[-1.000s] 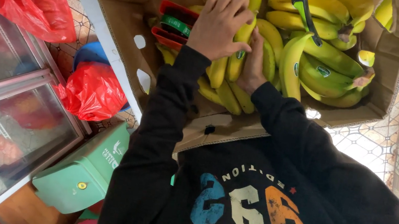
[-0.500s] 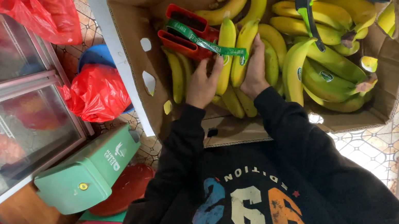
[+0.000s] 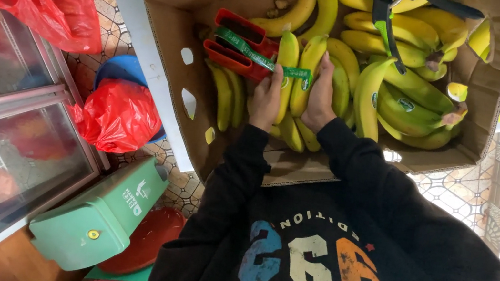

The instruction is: A person is seen wrapping green adhesive tape around the stems of banana bunches taken from a cardboard box.

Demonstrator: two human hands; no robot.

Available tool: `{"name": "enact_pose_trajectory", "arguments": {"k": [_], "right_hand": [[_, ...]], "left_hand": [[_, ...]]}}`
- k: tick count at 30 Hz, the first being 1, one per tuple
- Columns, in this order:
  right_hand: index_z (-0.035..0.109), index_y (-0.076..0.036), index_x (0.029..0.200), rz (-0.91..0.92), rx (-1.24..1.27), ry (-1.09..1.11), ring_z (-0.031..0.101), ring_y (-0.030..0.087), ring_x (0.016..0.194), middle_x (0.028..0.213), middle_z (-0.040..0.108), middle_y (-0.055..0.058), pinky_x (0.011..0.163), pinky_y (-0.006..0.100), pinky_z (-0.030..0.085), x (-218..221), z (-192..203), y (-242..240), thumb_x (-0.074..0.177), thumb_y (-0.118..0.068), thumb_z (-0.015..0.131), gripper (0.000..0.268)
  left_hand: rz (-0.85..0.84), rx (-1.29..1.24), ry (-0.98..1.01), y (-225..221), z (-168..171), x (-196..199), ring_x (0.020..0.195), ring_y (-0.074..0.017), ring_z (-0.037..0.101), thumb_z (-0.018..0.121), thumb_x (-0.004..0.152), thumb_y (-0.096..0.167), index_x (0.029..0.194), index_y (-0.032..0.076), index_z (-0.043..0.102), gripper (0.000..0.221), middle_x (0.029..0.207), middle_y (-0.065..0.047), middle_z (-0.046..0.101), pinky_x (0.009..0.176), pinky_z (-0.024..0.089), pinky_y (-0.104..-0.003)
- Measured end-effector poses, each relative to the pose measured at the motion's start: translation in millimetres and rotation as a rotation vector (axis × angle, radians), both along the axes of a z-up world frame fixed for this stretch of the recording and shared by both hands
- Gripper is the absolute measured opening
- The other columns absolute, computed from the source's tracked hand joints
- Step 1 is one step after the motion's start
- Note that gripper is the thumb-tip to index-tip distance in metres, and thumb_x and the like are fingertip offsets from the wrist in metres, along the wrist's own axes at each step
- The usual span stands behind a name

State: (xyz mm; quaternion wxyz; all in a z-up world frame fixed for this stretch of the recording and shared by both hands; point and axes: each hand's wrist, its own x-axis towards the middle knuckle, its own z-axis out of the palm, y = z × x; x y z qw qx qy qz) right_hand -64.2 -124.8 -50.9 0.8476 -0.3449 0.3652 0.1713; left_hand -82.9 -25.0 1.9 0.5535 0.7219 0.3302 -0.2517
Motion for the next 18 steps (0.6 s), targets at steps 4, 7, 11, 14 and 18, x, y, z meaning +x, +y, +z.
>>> {"name": "enact_pose_trajectory", "arguments": {"k": [4, 7, 11, 14, 18], "right_hand": [[0.029, -0.029, 0.161, 0.026, -0.066, 0.046, 0.053, 0.033, 0.138, 0.159, 0.044, 0.010, 0.112, 0.051, 0.050, 5.3, 21.3, -1.8, 0.099, -0.063, 0.046, 0.073], [0.041, -0.026, 0.157, 0.003, -0.079, 0.076, 0.055, 0.035, 0.135, 0.155, 0.049, 0.011, 0.109, 0.051, 0.052, 2.3, 16.8, -1.6, 0.098, -0.065, 0.049, 0.071], [0.025, -0.033, 0.162, 0.077, -0.154, 0.074, 0.047, 0.035, 0.143, 0.163, 0.037, 0.011, 0.112, 0.054, 0.048, -0.4, 15.6, -5.9, 0.103, -0.064, 0.041, 0.069], [0.027, -0.027, 0.162, 0.122, -0.218, 0.089, 0.044, 0.033, 0.144, 0.163, 0.036, 0.012, 0.114, 0.053, 0.046, 1.6, 29.2, -9.4, 0.102, -0.066, 0.041, 0.072], [0.033, -0.019, 0.160, 0.161, -0.279, 0.085, 0.045, 0.034, 0.142, 0.161, 0.039, 0.015, 0.113, 0.052, 0.045, 2.1, 31.2, -8.4, 0.101, -0.069, 0.041, 0.078]], "left_hand": [[-0.030, 0.025, 0.000, 1.3, -20.7, -3.0, 0.144, -0.0354, 0.048, 0.041, 0.096, 0.078, 0.142, 0.003, 0.059, 0.091, 0.145, -0.022, 0.060, 0.124, 0.031, -0.048], [0.004, -0.050, -0.055, 2.8, -25.6, -8.3, 0.146, -0.0391, 0.044, 0.042, 0.098, 0.077, 0.144, -0.002, 0.055, 0.093, 0.149, -0.027, 0.054, 0.123, 0.032, -0.051], [-0.027, -0.065, -0.048, 0.6, -16.3, -7.2, 0.148, -0.0428, 0.039, 0.044, 0.097, 0.077, 0.147, -0.003, 0.050, 0.095, 0.153, -0.029, 0.048, 0.124, 0.029, -0.055], [-0.038, -0.062, -0.028, -6.4, 1.2, -2.0, 0.150, -0.0434, 0.035, 0.043, 0.095, 0.079, 0.151, -0.005, 0.044, 0.100, 0.157, -0.031, 0.042, 0.125, 0.027, -0.056], [-0.064, -0.010, -0.098, -7.6, -11.5, -5.1, 0.142, -0.0461, 0.045, 0.043, 0.100, 0.072, 0.147, -0.003, 0.050, 0.089, 0.146, -0.032, 0.053, 0.120, 0.035, -0.058]]}}
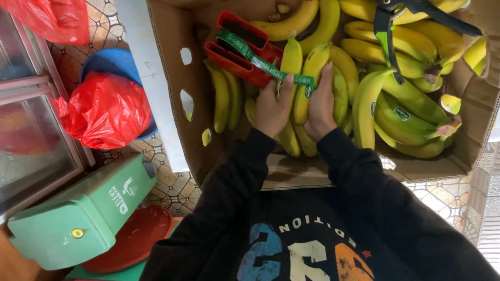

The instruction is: A person is seen wrapping green adhesive tape around the stems of banana bunches taken from a cardboard box.

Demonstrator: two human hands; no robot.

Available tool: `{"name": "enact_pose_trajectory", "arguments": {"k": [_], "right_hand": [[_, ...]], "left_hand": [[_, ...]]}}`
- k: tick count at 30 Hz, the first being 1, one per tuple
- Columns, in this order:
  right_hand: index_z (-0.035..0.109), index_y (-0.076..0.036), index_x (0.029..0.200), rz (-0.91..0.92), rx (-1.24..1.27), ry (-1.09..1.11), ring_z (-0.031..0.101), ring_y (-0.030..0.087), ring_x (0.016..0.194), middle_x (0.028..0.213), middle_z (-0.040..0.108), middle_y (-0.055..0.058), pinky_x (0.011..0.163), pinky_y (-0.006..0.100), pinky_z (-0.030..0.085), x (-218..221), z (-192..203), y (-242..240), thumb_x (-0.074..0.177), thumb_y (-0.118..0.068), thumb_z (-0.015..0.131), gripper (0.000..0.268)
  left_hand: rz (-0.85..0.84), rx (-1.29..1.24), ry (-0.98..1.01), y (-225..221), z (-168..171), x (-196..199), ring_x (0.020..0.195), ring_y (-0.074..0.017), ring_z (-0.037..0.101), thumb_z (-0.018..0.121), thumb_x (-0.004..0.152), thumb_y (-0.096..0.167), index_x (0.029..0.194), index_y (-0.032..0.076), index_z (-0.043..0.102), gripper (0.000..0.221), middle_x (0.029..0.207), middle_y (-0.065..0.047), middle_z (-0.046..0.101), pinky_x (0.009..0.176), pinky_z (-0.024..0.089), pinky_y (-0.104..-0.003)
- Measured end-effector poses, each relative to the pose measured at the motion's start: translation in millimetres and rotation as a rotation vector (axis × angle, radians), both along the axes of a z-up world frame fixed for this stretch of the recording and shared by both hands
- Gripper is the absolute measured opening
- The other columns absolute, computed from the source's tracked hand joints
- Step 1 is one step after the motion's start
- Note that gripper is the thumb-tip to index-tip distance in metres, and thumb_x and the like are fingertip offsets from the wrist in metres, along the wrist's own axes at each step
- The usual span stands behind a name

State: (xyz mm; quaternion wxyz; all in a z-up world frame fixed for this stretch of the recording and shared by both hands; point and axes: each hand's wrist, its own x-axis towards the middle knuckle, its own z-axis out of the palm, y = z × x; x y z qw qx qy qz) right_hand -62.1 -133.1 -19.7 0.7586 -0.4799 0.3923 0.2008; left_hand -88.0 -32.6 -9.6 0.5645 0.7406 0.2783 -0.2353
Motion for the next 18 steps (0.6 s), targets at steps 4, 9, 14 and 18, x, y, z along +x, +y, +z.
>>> {"name": "enact_pose_trajectory", "arguments": {"k": [4, 9, 14, 18], "right_hand": [[0.022, -0.016, 0.162, 0.050, -0.062, -0.055, 0.037, 0.036, 0.148, 0.165, 0.030, 0.016, 0.119, 0.056, 0.038, 4.3, 19.1, 3.3, 0.102, -0.069, 0.043, 0.083], [0.026, -0.002, 0.159, 0.072, -0.263, -0.117, 0.034, 0.037, 0.149, 0.161, 0.032, 0.023, 0.121, 0.054, 0.035, -2.0, 25.9, 8.9, 0.108, -0.058, 0.037, 0.076], [0.020, 0.002, 0.159, -0.016, -0.244, -0.165, 0.031, 0.038, 0.150, 0.162, 0.028, 0.025, 0.122, 0.055, 0.032, -5.2, 12.8, 8.0, 0.111, -0.050, 0.039, 0.074], [0.022, 0.002, 0.159, -0.022, -0.180, -0.264, 0.032, 0.038, 0.150, 0.162, 0.028, 0.025, 0.121, 0.058, 0.035, -5.3, 39.3, 15.2, 0.110, -0.043, 0.055, 0.074]], "left_hand": [[0.051, -0.026, -0.064, 4.6, -11.5, -4.8, 0.141, -0.0452, 0.047, 0.050, 0.102, 0.066, 0.143, -0.003, 0.055, 0.080, 0.144, -0.030, 0.056, 0.119, 0.037, -0.056], [0.071, -0.079, -0.162, 9.8, -34.6, -9.2, 0.141, -0.0362, 0.049, 0.063, 0.102, 0.058, 0.141, 0.000, 0.061, 0.069, 0.143, -0.022, 0.060, 0.121, 0.037, -0.054], [0.058, -0.097, -0.163, 14.7, -45.6, -9.7, 0.134, -0.0383, 0.055, 0.065, 0.100, 0.060, 0.135, 0.000, 0.066, 0.069, 0.132, -0.021, 0.067, 0.114, 0.042, -0.056], [0.047, -0.087, -0.160, 16.5, -49.7, -9.6, 0.131, -0.0348, 0.057, 0.067, 0.099, 0.058, 0.130, 0.003, 0.070, 0.063, 0.126, -0.018, 0.070, 0.112, 0.044, -0.053]]}}
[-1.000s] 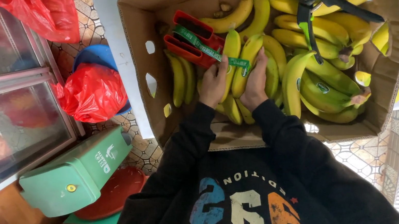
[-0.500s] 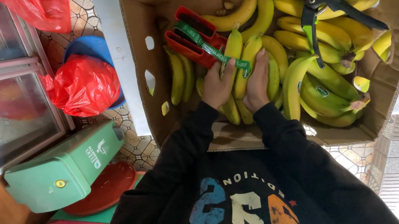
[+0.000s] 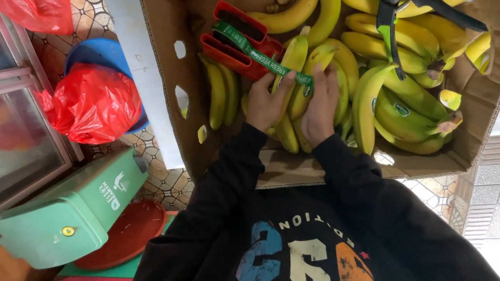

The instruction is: A person is seen wrapping green adhesive tape around the stems of banana bunches taken from a cardboard box.

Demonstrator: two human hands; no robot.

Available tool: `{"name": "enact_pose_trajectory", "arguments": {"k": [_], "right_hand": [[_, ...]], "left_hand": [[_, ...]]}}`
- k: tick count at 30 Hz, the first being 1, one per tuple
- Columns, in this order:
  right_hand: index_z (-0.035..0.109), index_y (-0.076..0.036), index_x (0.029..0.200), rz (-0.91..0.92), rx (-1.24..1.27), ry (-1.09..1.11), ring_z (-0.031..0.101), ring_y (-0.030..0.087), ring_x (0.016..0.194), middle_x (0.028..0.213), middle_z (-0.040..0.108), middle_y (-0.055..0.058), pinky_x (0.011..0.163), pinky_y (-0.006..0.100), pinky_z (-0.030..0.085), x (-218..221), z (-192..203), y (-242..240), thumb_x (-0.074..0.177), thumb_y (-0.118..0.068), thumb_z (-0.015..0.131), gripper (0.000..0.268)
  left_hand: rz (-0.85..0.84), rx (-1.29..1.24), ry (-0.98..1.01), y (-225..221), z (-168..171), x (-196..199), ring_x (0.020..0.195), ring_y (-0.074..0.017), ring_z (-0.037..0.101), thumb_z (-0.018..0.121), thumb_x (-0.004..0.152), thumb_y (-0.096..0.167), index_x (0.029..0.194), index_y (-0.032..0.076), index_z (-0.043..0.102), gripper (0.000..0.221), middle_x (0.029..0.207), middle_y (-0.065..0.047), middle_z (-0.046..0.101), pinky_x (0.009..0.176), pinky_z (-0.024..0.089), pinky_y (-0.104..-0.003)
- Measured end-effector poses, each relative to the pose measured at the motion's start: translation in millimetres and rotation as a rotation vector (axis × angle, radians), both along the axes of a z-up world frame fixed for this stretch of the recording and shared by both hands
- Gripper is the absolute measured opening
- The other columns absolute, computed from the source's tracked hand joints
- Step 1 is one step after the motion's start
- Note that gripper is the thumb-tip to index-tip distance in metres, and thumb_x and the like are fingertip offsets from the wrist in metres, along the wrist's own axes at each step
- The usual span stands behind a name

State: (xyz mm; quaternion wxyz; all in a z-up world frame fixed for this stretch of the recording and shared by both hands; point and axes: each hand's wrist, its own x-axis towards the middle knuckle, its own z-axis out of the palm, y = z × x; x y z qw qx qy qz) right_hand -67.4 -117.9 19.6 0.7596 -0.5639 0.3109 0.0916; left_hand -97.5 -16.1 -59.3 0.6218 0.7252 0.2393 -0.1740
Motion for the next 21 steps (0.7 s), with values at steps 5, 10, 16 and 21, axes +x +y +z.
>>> {"name": "enact_pose_trajectory", "arguments": {"k": [5, 10, 16, 21], "right_hand": [[0.029, -0.002, 0.158, 0.126, -0.109, -0.120, 0.041, 0.033, 0.144, 0.155, 0.041, 0.020, 0.117, 0.054, 0.041, -14.3, -36.5, -14.1, 0.113, -0.031, 0.058, 0.061], [0.025, -0.001, 0.159, 0.202, -0.227, -0.187, 0.038, 0.034, 0.146, 0.156, 0.039, 0.022, 0.119, 0.055, 0.039, -18.2, -48.8, -21.0, 0.115, -0.033, 0.054, 0.062], [0.017, 0.000, 0.161, 0.232, -0.258, -0.219, 0.038, 0.038, 0.147, 0.157, 0.037, 0.025, 0.119, 0.057, 0.038, -18.0, -46.1, -22.8, 0.116, -0.034, 0.051, 0.065], [0.018, -0.003, 0.162, 0.253, -0.260, -0.243, 0.039, 0.034, 0.146, 0.158, 0.037, 0.021, 0.120, 0.056, 0.037, -21.2, -60.0, -25.3, 0.117, -0.033, 0.048, 0.061]], "left_hand": [[0.012, -0.014, -0.007, -2.8, 31.0, 11.0, 0.129, -0.0349, 0.059, 0.068, 0.098, 0.059, 0.126, 0.001, 0.071, 0.065, 0.123, -0.020, 0.071, 0.110, 0.046, -0.052], [0.019, 0.017, 0.022, -8.5, 44.8, 16.7, 0.128, -0.0398, 0.060, 0.069, 0.094, 0.060, 0.126, -0.003, 0.069, 0.071, 0.123, -0.024, 0.071, 0.109, 0.047, -0.053], [0.023, 0.059, 0.052, -12.7, 48.6, 16.2, 0.126, -0.0335, 0.064, 0.077, 0.088, 0.058, 0.126, 0.003, 0.072, 0.067, 0.123, -0.016, 0.073, 0.109, 0.049, -0.049], [-0.042, 0.169, 0.054, -10.1, 50.9, 16.1, 0.107, -0.0356, 0.070, 0.072, 0.090, 0.062, 0.110, 0.001, 0.073, 0.064, 0.101, -0.017, 0.075, 0.094, 0.055, -0.049]]}}
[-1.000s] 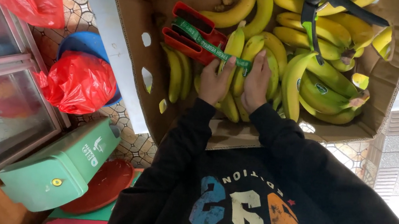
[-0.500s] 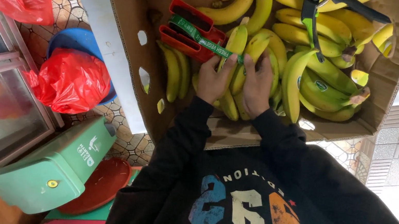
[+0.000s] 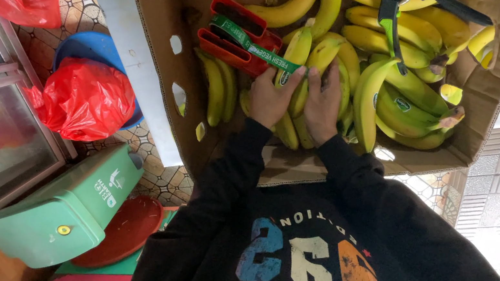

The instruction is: A person is seen wrapping green adhesive tape around the stems of banana bunches taken from a cardboard box.

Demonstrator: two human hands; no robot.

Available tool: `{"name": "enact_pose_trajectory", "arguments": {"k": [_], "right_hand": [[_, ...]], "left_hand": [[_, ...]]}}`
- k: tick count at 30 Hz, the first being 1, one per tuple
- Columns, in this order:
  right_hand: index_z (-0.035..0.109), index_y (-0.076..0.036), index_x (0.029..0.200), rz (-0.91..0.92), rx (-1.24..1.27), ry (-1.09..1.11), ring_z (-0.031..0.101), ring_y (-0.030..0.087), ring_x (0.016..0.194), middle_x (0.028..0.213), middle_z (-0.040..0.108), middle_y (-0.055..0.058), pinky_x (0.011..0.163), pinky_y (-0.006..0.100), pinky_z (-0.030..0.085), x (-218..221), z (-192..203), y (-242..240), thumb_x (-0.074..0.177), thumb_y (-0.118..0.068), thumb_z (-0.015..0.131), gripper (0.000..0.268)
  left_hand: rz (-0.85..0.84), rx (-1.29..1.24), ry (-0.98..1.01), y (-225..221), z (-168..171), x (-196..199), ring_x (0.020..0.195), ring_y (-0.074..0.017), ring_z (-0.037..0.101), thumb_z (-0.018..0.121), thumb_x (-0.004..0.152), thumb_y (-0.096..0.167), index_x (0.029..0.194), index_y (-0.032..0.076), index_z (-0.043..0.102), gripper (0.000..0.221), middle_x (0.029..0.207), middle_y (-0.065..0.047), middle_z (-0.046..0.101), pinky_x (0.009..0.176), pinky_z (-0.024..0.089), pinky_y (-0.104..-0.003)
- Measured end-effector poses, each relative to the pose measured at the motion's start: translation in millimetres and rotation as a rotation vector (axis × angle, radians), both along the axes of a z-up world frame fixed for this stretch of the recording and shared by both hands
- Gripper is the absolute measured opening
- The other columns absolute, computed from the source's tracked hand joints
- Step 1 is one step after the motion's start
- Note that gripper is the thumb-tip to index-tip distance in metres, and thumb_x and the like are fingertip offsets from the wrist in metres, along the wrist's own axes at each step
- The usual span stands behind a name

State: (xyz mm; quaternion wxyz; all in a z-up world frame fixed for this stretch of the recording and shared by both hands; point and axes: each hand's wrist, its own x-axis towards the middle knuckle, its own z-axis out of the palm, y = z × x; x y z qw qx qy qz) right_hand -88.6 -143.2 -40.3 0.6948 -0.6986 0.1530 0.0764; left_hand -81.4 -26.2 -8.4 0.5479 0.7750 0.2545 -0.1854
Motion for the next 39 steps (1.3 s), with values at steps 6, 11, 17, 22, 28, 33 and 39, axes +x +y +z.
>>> {"name": "enact_pose_trajectory", "arguments": {"k": [6, 11, 17, 22, 28, 33, 39], "right_hand": [[0.023, -0.008, 0.161, -0.004, 0.013, 0.018, 0.042, 0.031, 0.143, 0.155, 0.042, 0.018, 0.119, 0.055, 0.038, -1.8, 1.7, 1.1, 0.117, -0.035, 0.047, 0.057], [0.021, -0.005, 0.161, -0.028, 0.044, 0.047, 0.041, 0.032, 0.143, 0.156, 0.039, 0.019, 0.119, 0.055, 0.037, -3.5, 2.0, 4.4, 0.117, -0.037, 0.046, 0.060], [0.027, 0.000, 0.152, -0.128, 0.131, 0.103, 0.042, 0.032, 0.137, 0.146, 0.041, 0.021, 0.115, 0.057, 0.037, -10.5, -5.2, 8.9, 0.115, -0.036, 0.049, 0.057], [0.040, -0.006, 0.142, -0.189, 0.211, 0.115, 0.045, 0.023, 0.128, 0.133, 0.046, 0.010, 0.109, 0.051, 0.042, -13.2, -6.8, 12.9, 0.111, -0.034, 0.057, 0.045], [0.050, -0.007, 0.130, -0.222, 0.286, 0.130, 0.044, 0.020, 0.123, 0.121, 0.047, 0.003, 0.106, 0.047, 0.041, -14.8, -0.4, 14.4, 0.110, -0.028, 0.058, 0.030], [0.049, -0.005, 0.137, -0.267, 0.528, 0.203, 0.054, 0.026, 0.121, 0.122, 0.051, 0.007, 0.101, 0.051, 0.051, -22.6, -32.0, 10.2, 0.109, -0.031, 0.058, 0.039], [0.049, -0.006, 0.140, -0.261, 0.610, 0.254, 0.059, 0.027, 0.119, 0.124, 0.056, 0.007, 0.098, 0.052, 0.056, -17.8, -19.3, 12.9, 0.108, -0.031, 0.058, 0.042]], "left_hand": [[-0.066, 0.071, 0.052, 1.3, -1.4, 4.2, 0.099, -0.0361, 0.073, 0.069, 0.088, 0.066, 0.105, 0.002, 0.072, 0.067, 0.094, -0.016, 0.075, 0.086, 0.057, -0.047], [-0.072, 0.050, 0.044, 1.9, -7.8, 3.5, 0.103, -0.0398, 0.072, 0.073, 0.085, 0.067, 0.109, 0.002, 0.073, 0.069, 0.096, -0.018, 0.075, 0.088, 0.057, -0.049], [-0.091, 0.077, 0.040, 2.4, -10.0, 2.3, 0.106, -0.0429, 0.071, 0.073, 0.083, 0.068, 0.112, 0.002, 0.072, 0.072, 0.098, -0.021, 0.075, 0.090, 0.056, -0.051], [-0.045, 0.031, 0.030, 2.9, -1.1, -0.8, 0.105, -0.0389, 0.072, 0.074, 0.086, 0.064, 0.113, 0.003, 0.072, 0.067, 0.098, -0.018, 0.076, 0.090, 0.058, -0.048], [-0.036, 0.085, 0.053, 3.5, 16.7, -0.9, 0.103, -0.0368, 0.073, 0.073, 0.085, 0.065, 0.111, 0.005, 0.071, 0.065, 0.094, -0.016, 0.075, 0.088, 0.058, -0.046], [-0.079, 0.322, -0.060, -0.7, 7.5, -3.5, 0.085, -0.0351, 0.076, 0.075, 0.084, 0.063, 0.100, 0.010, 0.068, 0.056, 0.081, -0.013, 0.074, 0.076, 0.061, -0.047], [-0.025, 0.519, -0.073, -11.0, -6.2, -11.7, 0.082, -0.0362, 0.076, 0.079, 0.079, 0.062, 0.101, 0.008, 0.066, 0.060, 0.079, -0.014, 0.074, 0.076, 0.061, -0.048]]}}
